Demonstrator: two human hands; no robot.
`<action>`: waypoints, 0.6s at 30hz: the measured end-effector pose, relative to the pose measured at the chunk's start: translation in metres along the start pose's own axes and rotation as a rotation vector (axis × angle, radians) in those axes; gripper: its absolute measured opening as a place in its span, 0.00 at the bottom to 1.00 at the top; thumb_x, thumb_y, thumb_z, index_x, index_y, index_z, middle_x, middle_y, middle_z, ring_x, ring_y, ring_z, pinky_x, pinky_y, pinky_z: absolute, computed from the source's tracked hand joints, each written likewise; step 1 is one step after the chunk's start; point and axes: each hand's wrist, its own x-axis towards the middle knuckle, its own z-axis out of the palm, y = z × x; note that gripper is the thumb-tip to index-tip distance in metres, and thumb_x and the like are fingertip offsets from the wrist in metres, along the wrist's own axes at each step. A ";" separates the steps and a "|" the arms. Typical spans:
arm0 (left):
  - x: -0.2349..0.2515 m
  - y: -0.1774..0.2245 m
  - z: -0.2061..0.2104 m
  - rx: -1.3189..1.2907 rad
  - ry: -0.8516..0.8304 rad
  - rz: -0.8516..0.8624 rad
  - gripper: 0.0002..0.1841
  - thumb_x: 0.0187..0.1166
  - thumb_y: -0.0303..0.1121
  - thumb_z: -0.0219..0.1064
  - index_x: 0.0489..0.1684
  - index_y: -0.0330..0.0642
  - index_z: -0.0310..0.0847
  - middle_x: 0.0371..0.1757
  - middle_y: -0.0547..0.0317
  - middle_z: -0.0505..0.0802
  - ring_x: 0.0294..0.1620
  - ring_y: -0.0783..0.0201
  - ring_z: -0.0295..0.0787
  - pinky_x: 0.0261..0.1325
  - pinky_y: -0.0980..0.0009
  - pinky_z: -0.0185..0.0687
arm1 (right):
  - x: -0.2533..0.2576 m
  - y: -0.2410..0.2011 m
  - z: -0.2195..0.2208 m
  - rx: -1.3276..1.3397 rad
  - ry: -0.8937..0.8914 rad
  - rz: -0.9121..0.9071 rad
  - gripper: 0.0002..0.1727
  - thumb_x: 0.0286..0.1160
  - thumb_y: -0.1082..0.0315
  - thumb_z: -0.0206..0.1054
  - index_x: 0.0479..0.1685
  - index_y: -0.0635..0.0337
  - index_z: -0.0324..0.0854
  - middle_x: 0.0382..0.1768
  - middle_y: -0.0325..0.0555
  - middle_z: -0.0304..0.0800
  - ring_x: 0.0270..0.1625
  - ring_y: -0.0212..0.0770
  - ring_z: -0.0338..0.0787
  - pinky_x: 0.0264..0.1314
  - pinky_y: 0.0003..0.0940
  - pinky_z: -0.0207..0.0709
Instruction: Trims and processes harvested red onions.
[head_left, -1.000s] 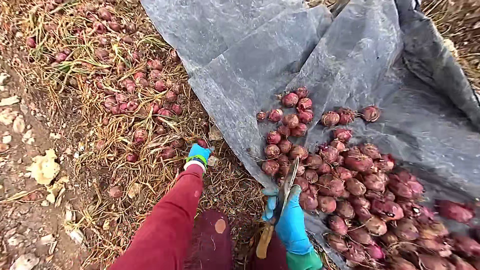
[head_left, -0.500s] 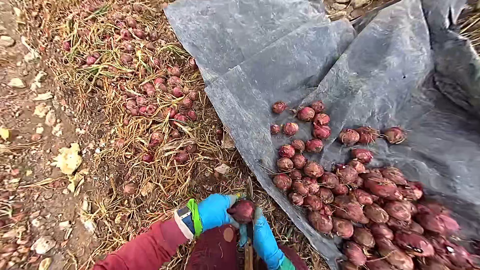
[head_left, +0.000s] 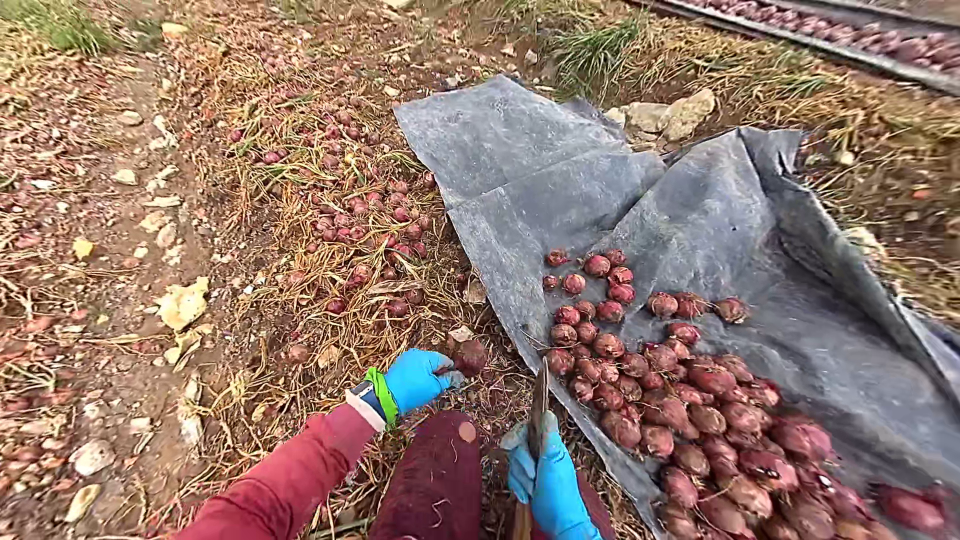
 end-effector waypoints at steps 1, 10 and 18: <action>-0.002 0.002 0.002 -0.004 0.015 -0.012 0.20 0.86 0.56 0.62 0.47 0.51 0.92 0.36 0.60 0.96 0.40 0.62 0.94 0.52 0.51 0.89 | 0.002 0.006 -0.001 -0.139 0.029 0.058 0.50 0.83 0.25 0.26 0.40 0.58 0.85 0.08 0.39 0.67 0.06 0.37 0.65 0.07 0.36 0.66; 0.025 0.046 0.005 0.315 -0.257 -0.067 0.23 0.89 0.52 0.52 0.54 0.45 0.88 0.54 0.47 0.94 0.60 0.44 0.91 0.60 0.35 0.81 | 0.048 0.001 -0.014 -0.224 -0.038 -0.019 0.54 0.71 0.15 0.31 0.38 0.56 0.87 0.09 0.39 0.70 0.06 0.36 0.67 0.07 0.35 0.67; 0.259 -0.154 -0.075 0.351 0.171 -0.498 0.25 0.70 0.34 0.72 0.69 0.45 0.82 0.65 0.39 0.90 0.61 0.35 0.90 0.57 0.28 0.85 | 0.062 0.019 -0.070 -0.101 0.272 0.325 0.29 0.94 0.51 0.48 0.84 0.58 0.69 0.54 0.58 0.94 0.38 0.52 0.96 0.35 0.46 0.91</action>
